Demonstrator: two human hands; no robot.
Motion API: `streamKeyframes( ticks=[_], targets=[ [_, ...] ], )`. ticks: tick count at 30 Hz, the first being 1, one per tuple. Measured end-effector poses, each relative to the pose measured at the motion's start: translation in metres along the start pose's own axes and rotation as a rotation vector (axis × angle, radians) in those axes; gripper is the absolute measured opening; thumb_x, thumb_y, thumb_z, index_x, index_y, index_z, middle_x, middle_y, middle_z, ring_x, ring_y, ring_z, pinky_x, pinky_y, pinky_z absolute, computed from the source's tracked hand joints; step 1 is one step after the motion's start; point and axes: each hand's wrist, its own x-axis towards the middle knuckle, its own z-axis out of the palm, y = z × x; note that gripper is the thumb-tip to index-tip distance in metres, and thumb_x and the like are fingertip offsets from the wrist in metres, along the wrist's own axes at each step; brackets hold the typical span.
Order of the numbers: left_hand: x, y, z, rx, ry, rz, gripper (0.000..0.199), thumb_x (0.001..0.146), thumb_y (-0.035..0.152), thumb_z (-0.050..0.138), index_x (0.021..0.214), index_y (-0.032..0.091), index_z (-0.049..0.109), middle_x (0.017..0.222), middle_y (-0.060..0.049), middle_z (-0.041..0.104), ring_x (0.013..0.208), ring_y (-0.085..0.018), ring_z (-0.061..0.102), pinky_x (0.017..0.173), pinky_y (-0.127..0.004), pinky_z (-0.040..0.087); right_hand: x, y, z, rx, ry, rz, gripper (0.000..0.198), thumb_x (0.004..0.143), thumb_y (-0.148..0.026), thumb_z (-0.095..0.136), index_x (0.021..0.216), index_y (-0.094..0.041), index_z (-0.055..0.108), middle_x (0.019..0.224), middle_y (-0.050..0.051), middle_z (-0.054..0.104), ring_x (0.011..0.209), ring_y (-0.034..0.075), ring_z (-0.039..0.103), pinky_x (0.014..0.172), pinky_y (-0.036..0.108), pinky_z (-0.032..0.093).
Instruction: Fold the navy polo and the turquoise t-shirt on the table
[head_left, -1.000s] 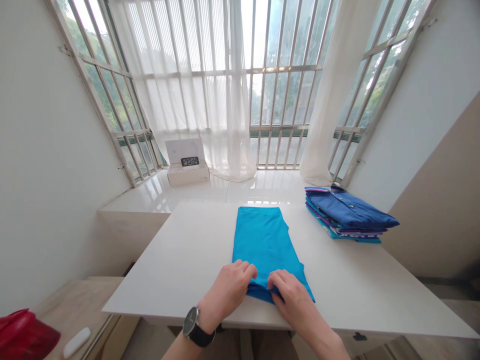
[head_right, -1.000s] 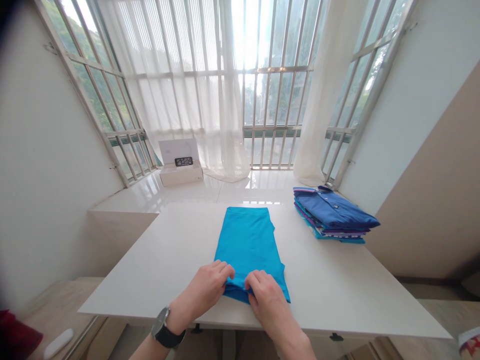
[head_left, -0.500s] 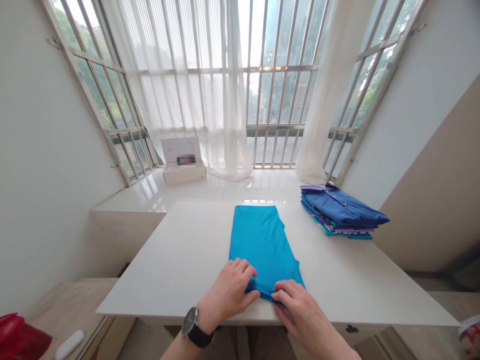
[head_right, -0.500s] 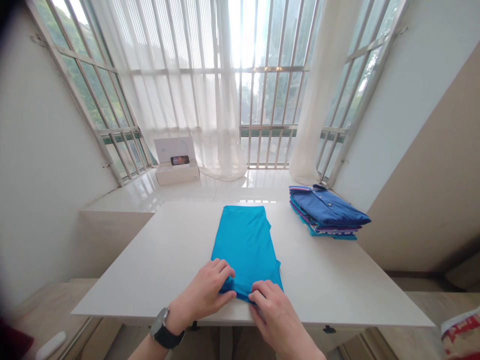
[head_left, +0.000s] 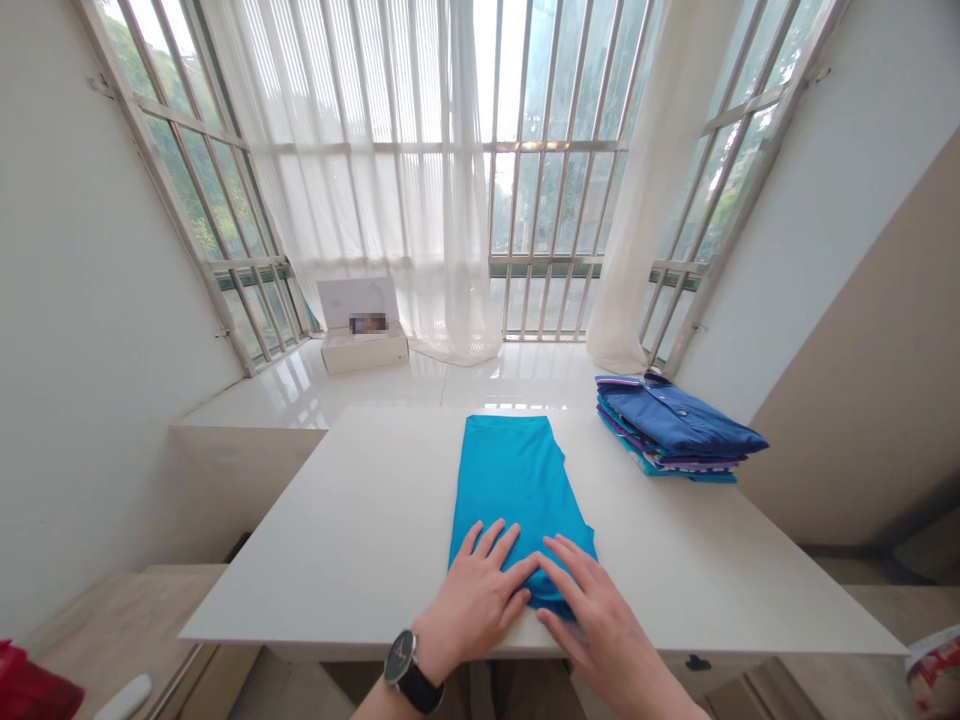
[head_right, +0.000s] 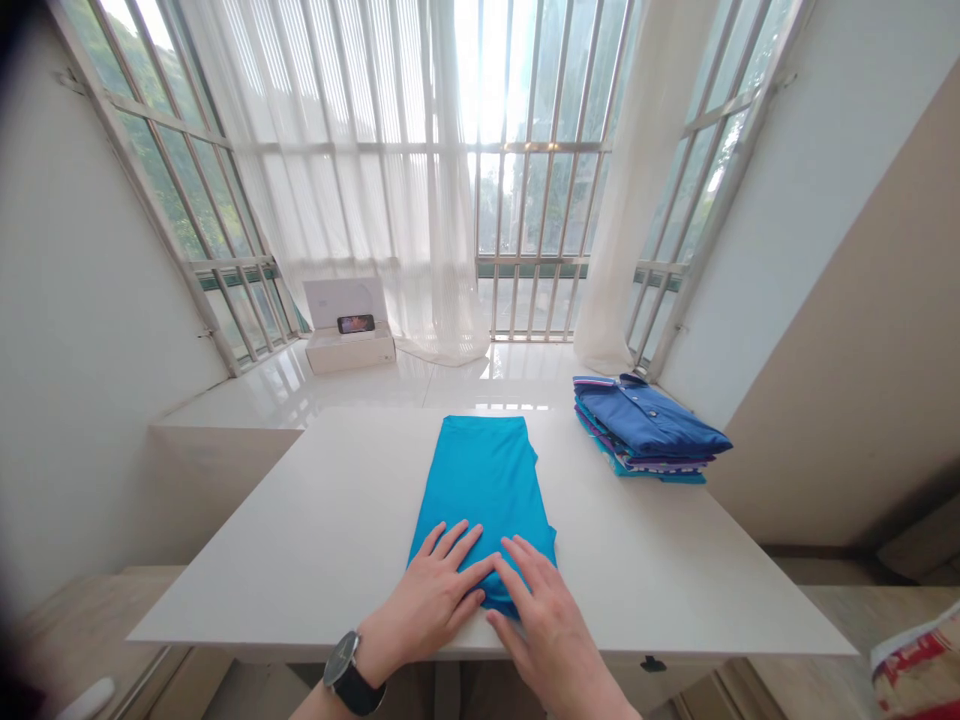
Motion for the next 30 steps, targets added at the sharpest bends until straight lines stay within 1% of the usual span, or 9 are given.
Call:
streamKeyframes(
  ticks=[3,6,9,12,16,19,23,27,30],
  targets=[
    [0.000,0.001,0.002,-0.012,0.010,-0.009,0.039,0.102,0.040,0.041,0.139,0.033,0.048,0.157,-0.005,0.037,0.145,-0.029,0.031,0.117,-0.058,0.026,0.005,-0.008,0.013,0.004,-0.018,-0.034,0.047,0.090,-0.032,0.061,0.135,-0.020,0.056,0.139,0.014,0.059,0.129,0.027,0.054,0.103,0.042,0.052],
    [-0.001,0.002,0.001,-0.039,0.018,-0.019,0.039,0.103,0.040,0.040,0.140,0.033,0.046,0.156,-0.004,0.038,0.144,-0.029,0.031,0.117,-0.058,0.026,0.004,-0.005,0.015,0.020,-0.014,0.008,0.038,0.092,-0.032,0.058,0.128,-0.020,0.061,0.132,0.013,0.064,0.120,0.024,0.061,0.100,0.039,0.054],
    [-0.001,0.003,-0.004,-0.060,0.023,-0.023,0.043,0.101,0.044,0.045,0.142,0.033,0.044,0.154,-0.006,0.042,0.143,-0.030,0.034,0.116,-0.060,0.027,-0.004,0.012,0.009,0.018,-0.016,0.019,0.032,0.092,-0.036,0.059,0.121,-0.025,0.065,0.127,0.010,0.067,0.115,0.023,0.064,0.096,0.038,0.056],
    [0.002,0.006,-0.010,-0.089,0.051,0.009,0.037,0.098,0.046,0.052,0.132,0.030,0.053,0.147,-0.005,0.050,0.140,-0.030,0.038,0.115,-0.059,0.027,-0.015,0.035,0.002,-0.030,0.000,-0.030,0.035,0.089,-0.036,0.063,0.123,-0.028,0.065,0.128,0.009,0.067,0.117,0.026,0.063,0.097,0.041,0.056],
    [0.011,0.014,-0.010,-0.147,0.084,0.122,0.030,0.091,0.036,0.067,0.119,0.029,0.058,0.138,-0.001,0.058,0.128,-0.024,0.050,0.108,-0.045,0.040,-0.022,0.054,0.000,-0.080,0.023,-0.060,0.028,0.090,-0.032,0.060,0.118,-0.029,0.066,0.129,0.007,0.066,0.120,0.026,0.061,0.098,0.043,0.054],
    [0.016,0.019,-0.004,-0.160,0.080,0.142,0.018,0.091,0.025,0.067,0.108,0.027,0.060,0.127,0.001,0.063,0.116,-0.020,0.058,0.099,-0.036,0.046,-0.023,0.053,0.001,-0.068,0.019,-0.075,0.023,0.092,-0.029,0.057,0.113,-0.029,0.068,0.125,0.006,0.068,0.117,0.024,0.062,0.097,0.040,0.055],
    [0.017,0.020,-0.001,-0.147,0.075,0.131,0.014,0.092,0.025,0.067,0.103,0.025,0.058,0.116,0.003,0.067,0.105,-0.017,0.063,0.091,-0.033,0.049,-0.030,0.050,-0.002,-0.022,0.033,-0.058,0.032,0.091,-0.032,0.060,0.122,-0.031,0.063,0.129,0.005,0.066,0.120,0.023,0.060,0.098,0.038,0.055],
    [0.015,0.020,-0.005,-0.101,0.094,0.170,0.003,0.098,0.022,0.057,0.101,0.024,0.058,0.120,0.002,0.066,0.105,-0.017,0.062,0.088,-0.032,0.048,-0.037,0.056,-0.007,-0.003,0.087,-0.036,0.042,0.089,-0.022,0.051,0.130,-0.030,0.058,0.141,0.006,0.057,0.129,0.024,0.054,0.101,0.040,0.053],
    [0.014,0.021,-0.007,-0.088,0.093,0.218,0.009,0.100,0.019,0.052,0.097,0.023,0.059,0.121,0.002,0.065,0.109,-0.017,0.060,0.089,-0.031,0.046,-0.037,0.063,-0.006,-0.064,0.114,-0.040,0.045,0.088,-0.018,0.049,0.130,-0.030,0.059,0.140,0.007,0.057,0.120,0.023,0.060,0.094,0.038,0.057]
  ],
)
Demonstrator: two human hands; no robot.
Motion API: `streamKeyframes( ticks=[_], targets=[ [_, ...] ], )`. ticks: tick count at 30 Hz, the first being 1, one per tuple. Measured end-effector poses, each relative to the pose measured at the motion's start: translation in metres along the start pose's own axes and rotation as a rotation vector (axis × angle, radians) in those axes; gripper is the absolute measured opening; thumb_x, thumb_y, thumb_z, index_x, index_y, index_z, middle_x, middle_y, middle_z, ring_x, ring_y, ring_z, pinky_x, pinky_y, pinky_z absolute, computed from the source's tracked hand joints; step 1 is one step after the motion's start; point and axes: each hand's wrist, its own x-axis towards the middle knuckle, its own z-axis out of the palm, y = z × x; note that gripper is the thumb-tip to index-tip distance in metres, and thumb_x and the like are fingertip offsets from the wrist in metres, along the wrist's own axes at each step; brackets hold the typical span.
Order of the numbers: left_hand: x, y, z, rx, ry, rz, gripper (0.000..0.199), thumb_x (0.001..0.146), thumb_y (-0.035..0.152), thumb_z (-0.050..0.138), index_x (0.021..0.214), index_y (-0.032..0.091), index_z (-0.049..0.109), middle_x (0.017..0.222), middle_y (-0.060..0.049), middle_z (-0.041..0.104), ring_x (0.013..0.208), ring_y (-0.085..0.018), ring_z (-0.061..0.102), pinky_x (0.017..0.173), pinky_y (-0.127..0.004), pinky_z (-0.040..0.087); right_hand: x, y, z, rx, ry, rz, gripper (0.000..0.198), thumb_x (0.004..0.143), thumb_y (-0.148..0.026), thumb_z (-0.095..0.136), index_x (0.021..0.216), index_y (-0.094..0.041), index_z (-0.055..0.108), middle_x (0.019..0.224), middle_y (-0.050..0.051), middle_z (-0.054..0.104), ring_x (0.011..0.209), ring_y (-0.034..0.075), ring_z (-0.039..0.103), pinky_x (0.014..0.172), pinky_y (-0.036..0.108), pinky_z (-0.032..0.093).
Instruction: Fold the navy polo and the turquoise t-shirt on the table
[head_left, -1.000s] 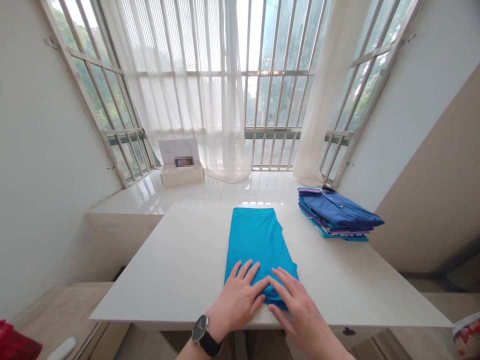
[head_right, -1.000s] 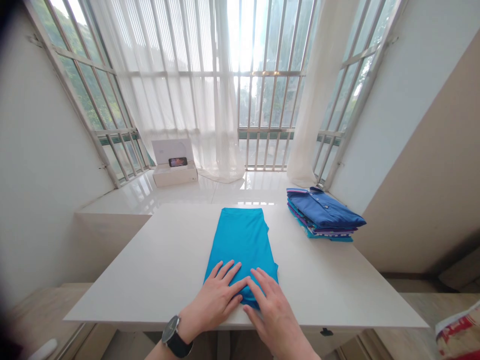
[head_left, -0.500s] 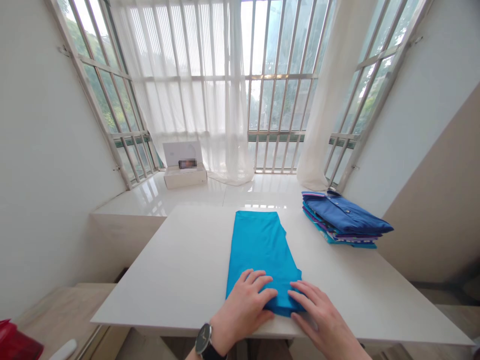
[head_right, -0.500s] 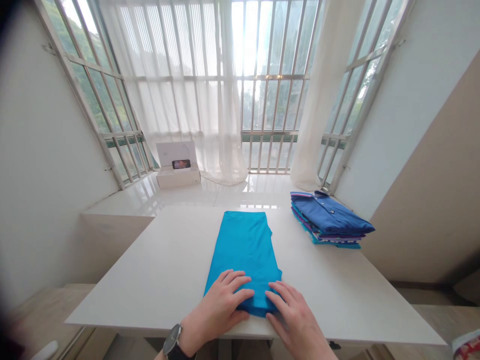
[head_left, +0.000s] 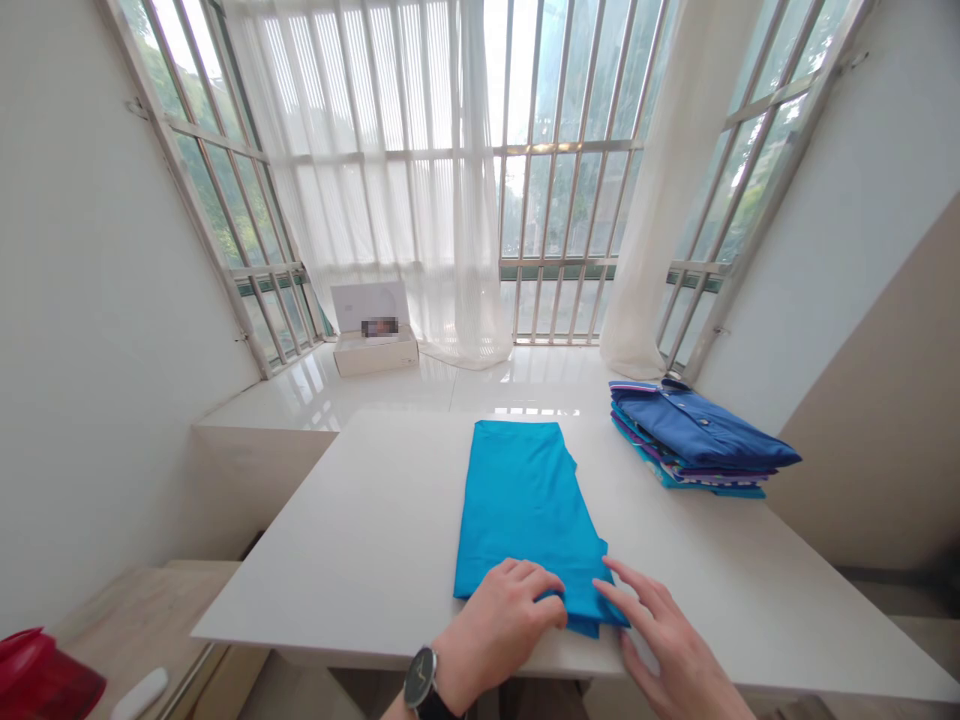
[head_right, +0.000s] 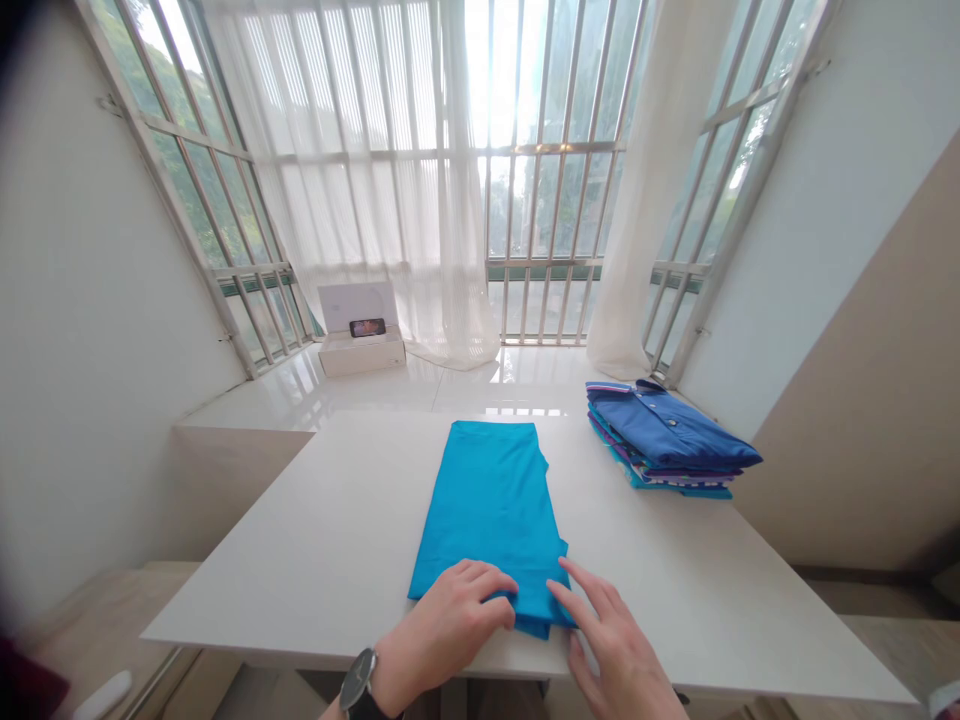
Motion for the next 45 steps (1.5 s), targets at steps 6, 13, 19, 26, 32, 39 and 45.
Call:
streamKeyframes(
  ticks=[6,13,19,26,32,39,45],
  targets=[
    [-0.001,0.003,0.002,0.038,0.000,0.011,0.011,0.101,0.021,0.050,0.104,0.026,0.059,0.125,0.003,0.062,0.112,-0.016,0.057,0.092,-0.031,0.045,0.010,-0.001,0.005,-0.016,0.093,0.036,0.026,0.095,-0.024,0.048,0.111,-0.030,0.068,0.115,0.005,0.071,0.100,0.019,0.070,0.083,0.030,0.060],
    [0.004,0.005,-0.001,0.128,0.020,0.023,0.015,0.101,0.033,0.050,0.103,0.026,0.063,0.133,0.002,0.058,0.118,-0.019,0.053,0.095,-0.035,0.045,0.031,-0.015,-0.008,0.068,0.180,0.047,0.020,0.098,-0.028,0.049,0.107,-0.028,0.067,0.107,0.004,0.073,0.095,0.018,0.072,0.080,0.028,0.060],
    [0.010,0.009,0.005,0.218,0.041,-0.006,0.019,0.100,0.035,0.053,0.092,0.023,0.065,0.132,0.000,0.059,0.118,-0.022,0.052,0.093,-0.038,0.046,0.037,-0.019,-0.010,0.091,0.188,0.056,0.018,0.098,-0.028,0.050,0.107,-0.028,0.066,0.105,0.004,0.073,0.093,0.018,0.072,0.080,0.028,0.060],
    [0.012,0.011,0.020,0.259,0.094,-0.057,0.012,0.097,0.025,0.058,0.086,0.021,0.061,0.115,0.000,0.065,0.099,-0.019,0.059,0.079,-0.035,0.046,0.034,-0.018,-0.010,0.095,0.176,0.066,0.018,0.098,-0.028,0.050,0.106,-0.028,0.066,0.106,0.004,0.073,0.095,0.018,0.071,0.081,0.028,0.059],
    [0.016,0.014,0.019,0.227,0.090,-0.156,0.009,0.095,0.016,0.058,0.089,0.021,0.054,0.087,0.000,0.062,0.078,-0.019,0.057,0.063,-0.030,0.041,0.029,-0.019,-0.013,0.115,0.165,0.051,0.019,0.097,-0.027,0.051,0.106,-0.027,0.067,0.105,0.005,0.073,0.094,0.018,0.072,0.082,0.027,0.059],
    [0.019,0.016,0.010,0.239,-0.010,-0.108,0.014,0.091,0.011,0.059,0.090,0.022,0.052,0.087,0.001,0.060,0.079,-0.020,0.055,0.064,-0.031,0.041,0.015,-0.013,-0.017,0.090,-0.040,0.002,0.019,0.094,-0.022,0.052,0.100,-0.029,0.068,0.107,0.005,0.072,0.096,0.018,0.070,0.082,0.028,0.059],
    [0.012,0.016,0.011,0.132,-0.040,-0.118,0.006,0.088,0.022,0.063,0.091,0.021,0.058,0.095,-0.003,0.062,0.089,-0.021,0.057,0.078,-0.034,0.047,0.030,-0.039,-0.013,-0.048,-0.057,-0.038,0.015,0.090,-0.035,0.060,0.100,-0.026,0.068,0.120,0.008,0.069,0.112,0.024,0.065,0.091,0.037,0.058]
  ],
)
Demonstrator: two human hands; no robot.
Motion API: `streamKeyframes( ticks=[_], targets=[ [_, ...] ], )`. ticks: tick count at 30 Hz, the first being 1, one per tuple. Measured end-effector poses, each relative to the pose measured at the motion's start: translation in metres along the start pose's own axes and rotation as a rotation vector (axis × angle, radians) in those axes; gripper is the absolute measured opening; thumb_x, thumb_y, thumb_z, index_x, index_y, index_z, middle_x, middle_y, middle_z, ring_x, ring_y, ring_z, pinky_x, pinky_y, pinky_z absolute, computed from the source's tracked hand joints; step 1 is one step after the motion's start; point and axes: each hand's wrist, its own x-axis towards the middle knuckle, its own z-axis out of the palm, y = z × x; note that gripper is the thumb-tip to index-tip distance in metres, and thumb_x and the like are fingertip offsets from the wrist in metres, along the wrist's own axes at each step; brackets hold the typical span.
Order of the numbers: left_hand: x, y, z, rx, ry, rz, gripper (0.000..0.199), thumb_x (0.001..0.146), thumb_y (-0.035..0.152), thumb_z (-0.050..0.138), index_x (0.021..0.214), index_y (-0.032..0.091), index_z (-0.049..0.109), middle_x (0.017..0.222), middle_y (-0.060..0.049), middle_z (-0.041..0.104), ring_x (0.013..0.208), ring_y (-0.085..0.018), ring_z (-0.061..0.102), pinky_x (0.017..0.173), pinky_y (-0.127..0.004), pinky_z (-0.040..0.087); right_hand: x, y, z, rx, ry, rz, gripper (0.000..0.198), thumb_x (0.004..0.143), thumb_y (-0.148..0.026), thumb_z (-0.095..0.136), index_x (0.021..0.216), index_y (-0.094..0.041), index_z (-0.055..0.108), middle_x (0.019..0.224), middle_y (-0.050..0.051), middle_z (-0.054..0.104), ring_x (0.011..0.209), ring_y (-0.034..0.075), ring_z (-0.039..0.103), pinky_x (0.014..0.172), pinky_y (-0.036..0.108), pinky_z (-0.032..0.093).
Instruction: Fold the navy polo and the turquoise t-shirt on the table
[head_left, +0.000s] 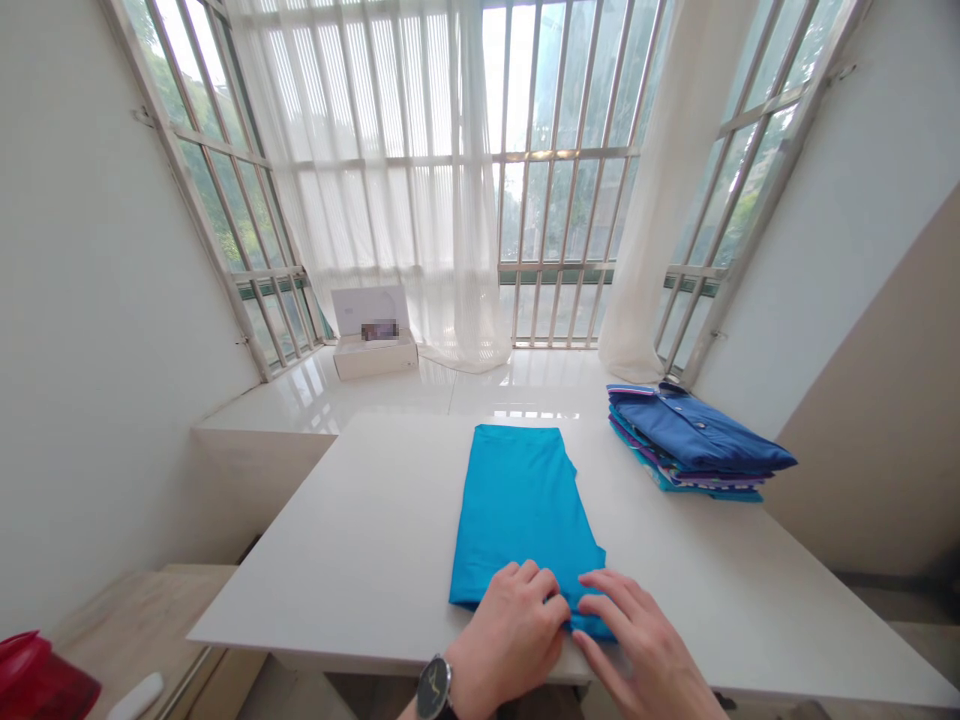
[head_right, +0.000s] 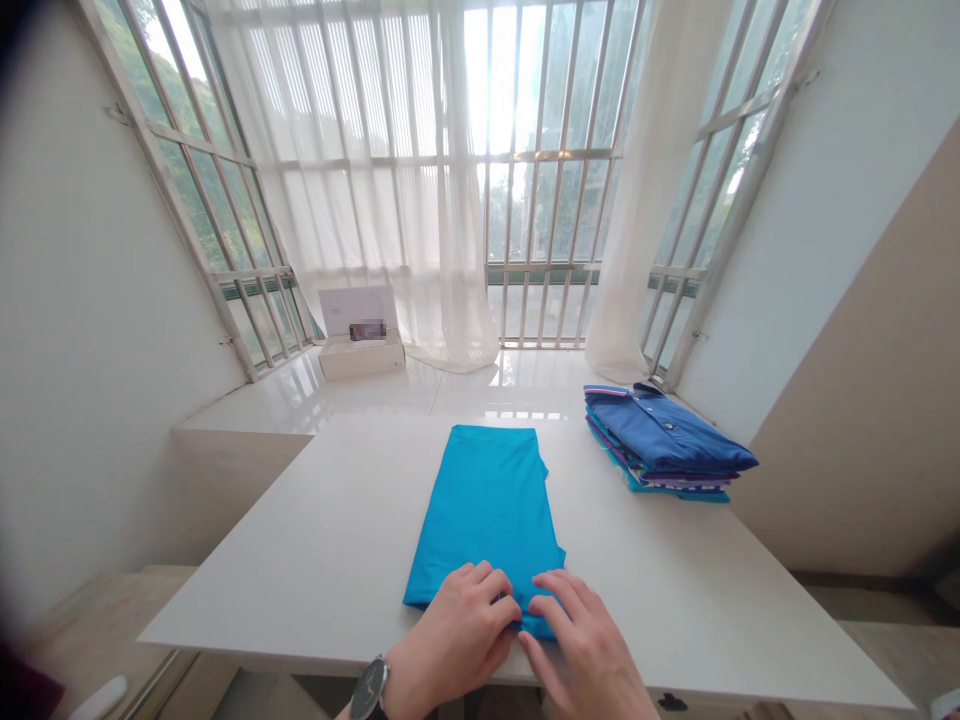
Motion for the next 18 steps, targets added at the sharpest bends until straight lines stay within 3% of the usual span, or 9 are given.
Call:
streamKeyframes(
  ticks=[4,7,10,14,18],
  targets=[
    [-0.011,-0.001,-0.005,-0.088,-0.003,-0.017,0.006,0.089,0.023,0.063,0.094,0.020,0.060,0.104,-0.004,0.065,0.098,-0.021,0.060,0.087,-0.034,0.049,0.010,-0.013,0.026,-0.046,0.025,-0.071,0.048,0.093,-0.030,0.056,0.139,-0.018,0.051,0.140,0.011,0.059,0.128,0.022,0.056,0.099,0.032,0.054],
    [-0.020,-0.012,-0.017,-0.206,-0.027,-0.006,0.011,0.092,0.020,0.060,0.102,0.022,0.061,0.109,-0.002,0.068,0.100,-0.018,0.062,0.091,-0.030,0.049,0.008,-0.013,0.044,-0.109,0.025,-0.144,0.053,0.094,-0.028,0.054,0.144,-0.016,0.045,0.144,0.010,0.056,0.130,0.022,0.054,0.101,0.033,0.052],
    [-0.030,-0.029,-0.027,-0.204,-0.012,-0.102,0.027,0.090,0.022,0.063,0.117,0.024,0.059,0.121,-0.002,0.066,0.111,-0.020,0.059,0.100,-0.035,0.047,0.004,-0.011,0.050,-0.156,0.029,-0.170,0.053,0.094,-0.024,0.051,0.147,-0.019,0.044,0.146,0.008,0.054,0.129,0.022,0.055,0.101,0.034,0.051],
    [-0.047,-0.044,-0.028,-0.025,-0.014,-0.129,0.058,0.095,0.037,0.056,0.149,0.026,0.037,0.154,-0.008,0.041,0.141,-0.029,0.037,0.114,-0.050,0.034,0.000,-0.014,0.045,-0.166,0.008,-0.166,0.062,0.095,-0.035,0.052,0.153,-0.021,0.034,0.149,0.007,0.050,0.131,0.024,0.053,0.102,0.035,0.048],
    [-0.063,-0.042,-0.027,0.038,-0.051,-0.084,0.071,0.097,0.050,0.050,0.157,0.030,0.018,0.162,-0.007,0.026,0.146,-0.030,0.028,0.115,-0.051,0.032,-0.009,-0.019,0.046,-0.198,-0.014,-0.166,0.082,0.085,-0.055,0.060,0.153,-0.017,0.033,0.150,0.012,0.047,0.131,0.030,0.052,0.101,0.039,0.047]
  ],
)
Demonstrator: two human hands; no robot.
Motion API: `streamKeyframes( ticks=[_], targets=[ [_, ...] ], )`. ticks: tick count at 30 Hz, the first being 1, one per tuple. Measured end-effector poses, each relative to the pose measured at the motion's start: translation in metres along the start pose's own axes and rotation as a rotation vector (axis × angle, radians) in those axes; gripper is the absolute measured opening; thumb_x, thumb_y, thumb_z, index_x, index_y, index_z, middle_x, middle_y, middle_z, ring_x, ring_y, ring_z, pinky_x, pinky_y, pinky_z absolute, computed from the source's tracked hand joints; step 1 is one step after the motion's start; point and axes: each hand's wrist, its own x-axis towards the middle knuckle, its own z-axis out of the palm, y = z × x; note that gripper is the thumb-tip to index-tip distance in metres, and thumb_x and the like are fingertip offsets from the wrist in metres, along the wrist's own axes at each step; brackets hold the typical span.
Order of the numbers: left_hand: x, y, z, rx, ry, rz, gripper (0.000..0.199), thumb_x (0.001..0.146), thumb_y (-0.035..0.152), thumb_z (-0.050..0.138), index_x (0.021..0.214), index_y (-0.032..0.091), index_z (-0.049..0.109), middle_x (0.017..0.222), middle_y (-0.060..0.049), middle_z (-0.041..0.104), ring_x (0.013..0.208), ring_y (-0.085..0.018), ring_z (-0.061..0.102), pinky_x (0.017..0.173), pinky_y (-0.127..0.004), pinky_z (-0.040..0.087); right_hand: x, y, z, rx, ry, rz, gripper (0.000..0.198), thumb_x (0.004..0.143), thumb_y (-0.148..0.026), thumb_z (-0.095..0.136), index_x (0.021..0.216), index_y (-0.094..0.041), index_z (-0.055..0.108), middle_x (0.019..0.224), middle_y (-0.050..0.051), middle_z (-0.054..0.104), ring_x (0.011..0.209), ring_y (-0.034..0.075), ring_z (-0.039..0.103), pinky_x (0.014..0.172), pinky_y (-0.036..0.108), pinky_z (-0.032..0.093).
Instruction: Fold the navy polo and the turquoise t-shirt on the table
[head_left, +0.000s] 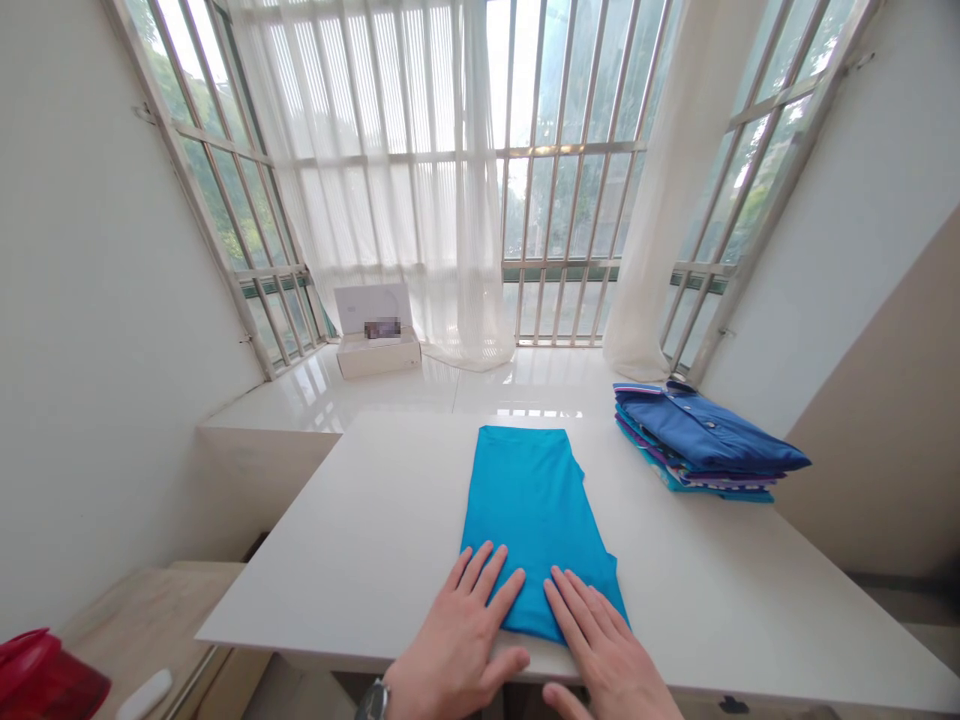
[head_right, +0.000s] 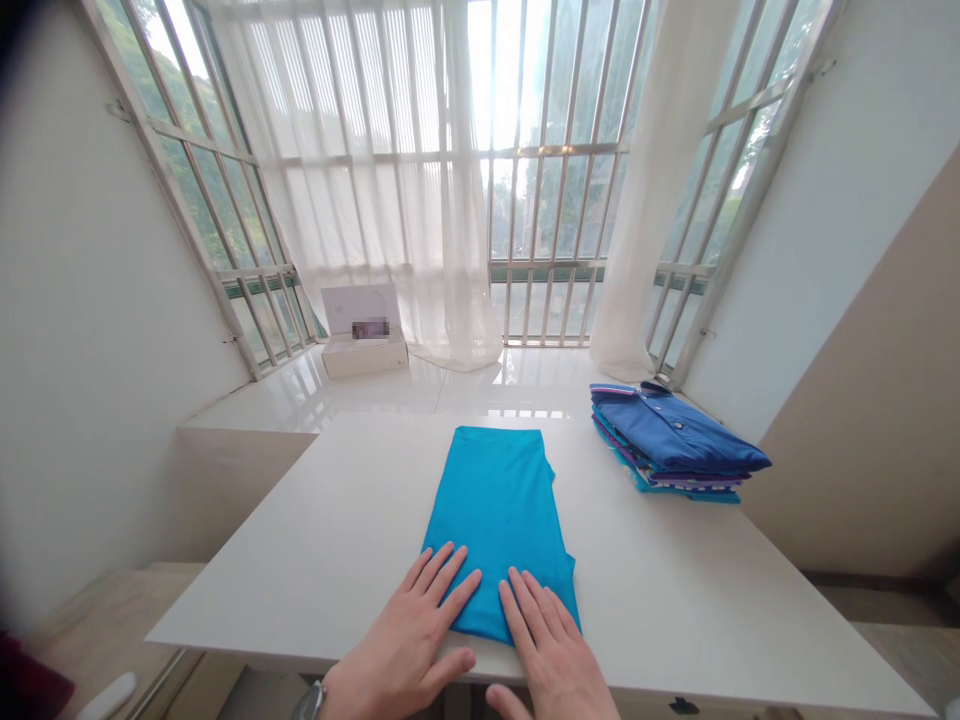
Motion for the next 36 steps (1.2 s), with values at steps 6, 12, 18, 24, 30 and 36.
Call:
streamKeyframes(
  ticks=[6,12,18,24,30,36],
  targets=[
    [-0.010,0.009,0.018,0.063,0.008,0.007,0.084,0.088,0.056,0.061,0.156,0.028,0.020,0.160,-0.011,0.031,0.142,-0.036,0.035,0.109,-0.056,0.038,-0.010,-0.008,0.010,-0.158,0.128,-0.042,0.061,0.082,-0.041,0.062,0.139,-0.020,0.054,0.135,0.008,0.064,0.117,0.027,0.062,0.093,0.036,0.048],
    [-0.014,0.017,0.041,0.176,0.158,0.012,0.067,0.093,0.049,0.057,0.152,0.027,0.033,0.152,-0.010,0.045,0.133,-0.035,0.048,0.104,-0.051,0.044,-0.006,-0.024,0.017,-0.310,0.179,0.010,0.056,0.080,-0.031,0.056,0.136,-0.028,0.056,0.119,0.009,0.072,0.103,0.031,0.067,0.084,0.045,0.051],
    [-0.016,0.018,0.042,0.192,0.190,0.017,0.064,0.095,0.049,0.055,0.151,0.026,0.036,0.153,-0.009,0.044,0.134,-0.033,0.047,0.106,-0.049,0.043,-0.006,-0.044,0.032,-0.376,0.212,0.112,0.066,0.072,-0.027,0.056,0.138,-0.026,0.052,0.122,0.015,0.069,0.109,0.040,0.061,0.086,0.058,0.047],
    [-0.018,0.014,0.040,0.203,0.202,0.025,0.063,0.095,0.051,0.053,0.151,0.030,0.034,0.153,-0.008,0.044,0.135,-0.033,0.046,0.105,-0.049,0.043,-0.014,-0.032,0.028,-0.298,0.211,0.078,0.063,0.075,-0.031,0.057,0.138,-0.025,0.053,0.129,0.010,0.067,0.116,0.038,0.059,0.090,0.050,0.047],
    [-0.017,0.018,0.046,0.261,0.290,0.030,0.057,0.094,0.052,0.054,0.146,0.031,0.044,0.145,-0.008,0.054,0.127,-0.032,0.055,0.100,-0.046,0.047,-0.022,-0.013,0.013,-0.319,0.198,-0.020,0.046,0.088,-0.030,0.053,0.134,-0.027,0.058,0.128,0.004,0.069,0.110,0.027,0.065,0.087,0.037,0.051],
    [-0.018,0.023,0.048,0.308,0.413,0.025,0.040,0.099,0.046,0.048,0.135,0.031,0.056,0.132,-0.007,0.065,0.116,-0.029,0.062,0.092,-0.043,0.051,-0.022,-0.003,-0.001,-0.249,0.198,-0.096,0.039,0.095,-0.030,0.047,0.131,-0.027,0.061,0.116,0.004,0.074,0.097,0.023,0.069,0.082,0.033,0.052]
  ],
)
